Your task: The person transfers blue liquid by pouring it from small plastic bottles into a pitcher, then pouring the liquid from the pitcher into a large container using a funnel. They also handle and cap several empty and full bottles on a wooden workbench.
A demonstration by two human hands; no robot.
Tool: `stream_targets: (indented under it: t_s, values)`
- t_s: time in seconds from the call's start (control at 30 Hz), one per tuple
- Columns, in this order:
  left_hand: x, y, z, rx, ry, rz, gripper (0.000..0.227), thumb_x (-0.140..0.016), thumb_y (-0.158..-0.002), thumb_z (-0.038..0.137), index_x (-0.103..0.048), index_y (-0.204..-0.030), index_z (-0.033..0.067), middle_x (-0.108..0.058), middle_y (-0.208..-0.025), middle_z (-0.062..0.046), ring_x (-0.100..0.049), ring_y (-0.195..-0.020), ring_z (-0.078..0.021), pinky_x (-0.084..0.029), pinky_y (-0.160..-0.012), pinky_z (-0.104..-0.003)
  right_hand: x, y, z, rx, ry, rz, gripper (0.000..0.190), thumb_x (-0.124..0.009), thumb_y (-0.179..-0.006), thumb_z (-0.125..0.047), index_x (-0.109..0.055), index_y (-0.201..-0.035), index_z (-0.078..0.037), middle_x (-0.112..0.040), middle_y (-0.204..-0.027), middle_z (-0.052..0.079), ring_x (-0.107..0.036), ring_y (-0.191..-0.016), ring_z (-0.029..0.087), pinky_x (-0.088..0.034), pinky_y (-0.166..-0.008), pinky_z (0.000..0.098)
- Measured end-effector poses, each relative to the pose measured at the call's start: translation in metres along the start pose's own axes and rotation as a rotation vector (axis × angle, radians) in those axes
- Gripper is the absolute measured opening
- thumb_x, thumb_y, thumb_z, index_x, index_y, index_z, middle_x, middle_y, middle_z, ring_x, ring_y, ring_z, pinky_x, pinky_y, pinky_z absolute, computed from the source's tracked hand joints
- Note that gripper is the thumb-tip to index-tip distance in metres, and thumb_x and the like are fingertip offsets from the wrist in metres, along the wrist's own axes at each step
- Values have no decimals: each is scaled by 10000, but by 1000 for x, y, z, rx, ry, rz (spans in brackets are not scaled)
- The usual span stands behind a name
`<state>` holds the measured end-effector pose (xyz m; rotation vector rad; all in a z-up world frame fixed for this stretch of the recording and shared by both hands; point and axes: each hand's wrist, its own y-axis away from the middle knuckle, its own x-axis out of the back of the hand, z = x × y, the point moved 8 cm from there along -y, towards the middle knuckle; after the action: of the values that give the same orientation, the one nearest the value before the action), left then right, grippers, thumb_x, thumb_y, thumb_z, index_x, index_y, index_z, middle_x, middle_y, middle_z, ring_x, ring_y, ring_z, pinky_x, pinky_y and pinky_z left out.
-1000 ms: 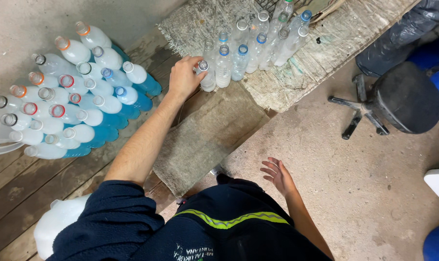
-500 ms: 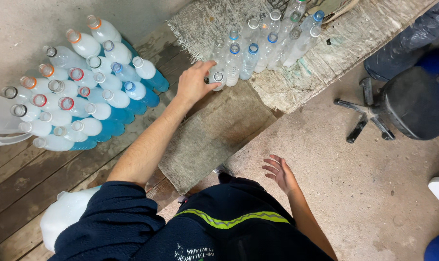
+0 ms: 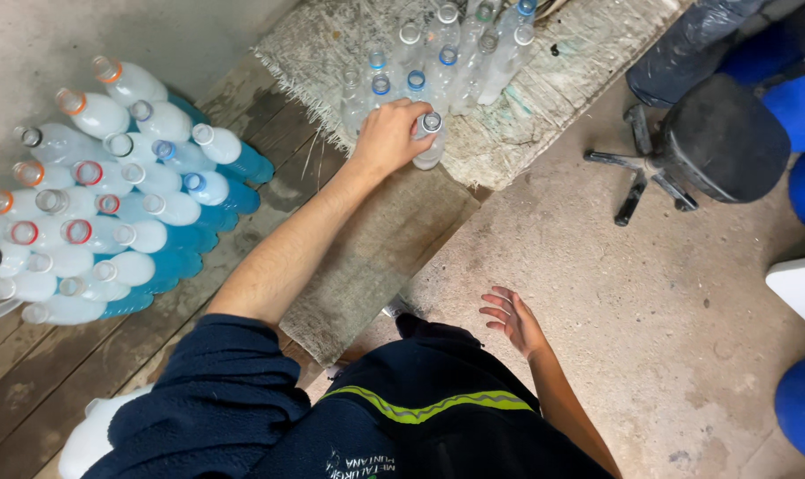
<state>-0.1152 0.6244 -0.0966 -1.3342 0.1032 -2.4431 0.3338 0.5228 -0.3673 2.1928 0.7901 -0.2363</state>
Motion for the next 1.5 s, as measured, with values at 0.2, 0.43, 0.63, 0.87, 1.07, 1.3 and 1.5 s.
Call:
stream_targets:
  t_s: [0.2, 0.43, 0.63, 0.87, 1.07, 1.3, 1.5]
  values:
    - [-22, -39, 25, 67, -200, -119, 331, -782, -898, 405, -691, -1133, 190, -725, -941, -142, -703, -873, -455, -560, -705, -588, 5, 37, -9, -23, -109, 67, 746, -518, -941, -572, -469, -1475, -54, -617, -1373, 210, -666, -1120, 349, -572, -739, 364]
    - [-29, -53, 29, 155, -289, -159, 360, -740, -964, 420, -664, -1178, 139, -710, -866, -204, -698, -837, -468, -565, -675, -584, 10, 63, -10, -37, -149, 134, 778, -557, -907, -564, -465, -1481, -46, -611, -1391, 215, -655, -1138, 355, -568, -780, 382]
    - [-28, -64, 27, 142, -391, -132, 368, -737, -984, 428, -665, -1110, 89, -703, -809, -174, -703, -796, -404, -578, -654, -543, 13, 63, -16, -12, -157, 132, 780, -577, -897, -567, -473, -1466, -45, -609, -1385, 218, -657, -1132, 357, -575, -771, 378]
    - [-38, -63, 21, 179, -392, -185, 364, -722, -976, 403, -648, -1013, 49, -711, -868, -190, -704, -836, -422, -579, -684, -549, 11, 60, -19, -28, -123, 118, 775, -564, -905, -564, -470, -1476, -48, -610, -1383, 208, -663, -1123, 348, -580, -757, 374]
    - [-37, -59, 15, 220, -379, -163, 466, -747, -940, 485, -661, -1027, 35, -706, -914, -217, -696, -875, -460, -565, -704, -567, 5, 59, -25, -24, -109, 98, 759, -564, -911, -550, -471, -1472, -46, -617, -1381, 217, -665, -1115, 352, -575, -762, 376]
    - [-20, -41, 15, 220, -398, -93, 534, -774, -893, 558, -632, -1056, 70, -719, -883, -205, -705, -825, -482, -547, -665, -581, 4, 46, -28, -4, -87, 43, 747, -540, -946, -548, -459, -1491, -45, -663, -1262, 215, -681, -1088, 353, -578, -750, 378]
    - [11, -5, 17, 172, -351, -71, 503, -748, -911, 515, -640, -1164, 94, -727, -839, -213, -720, -809, -492, -565, -692, -596, -8, 27, -38, -37, -15, 3, 737, -516, -953, -557, -470, -1488, -53, -673, -1254, 209, -684, -1067, 349, -553, -753, 380]
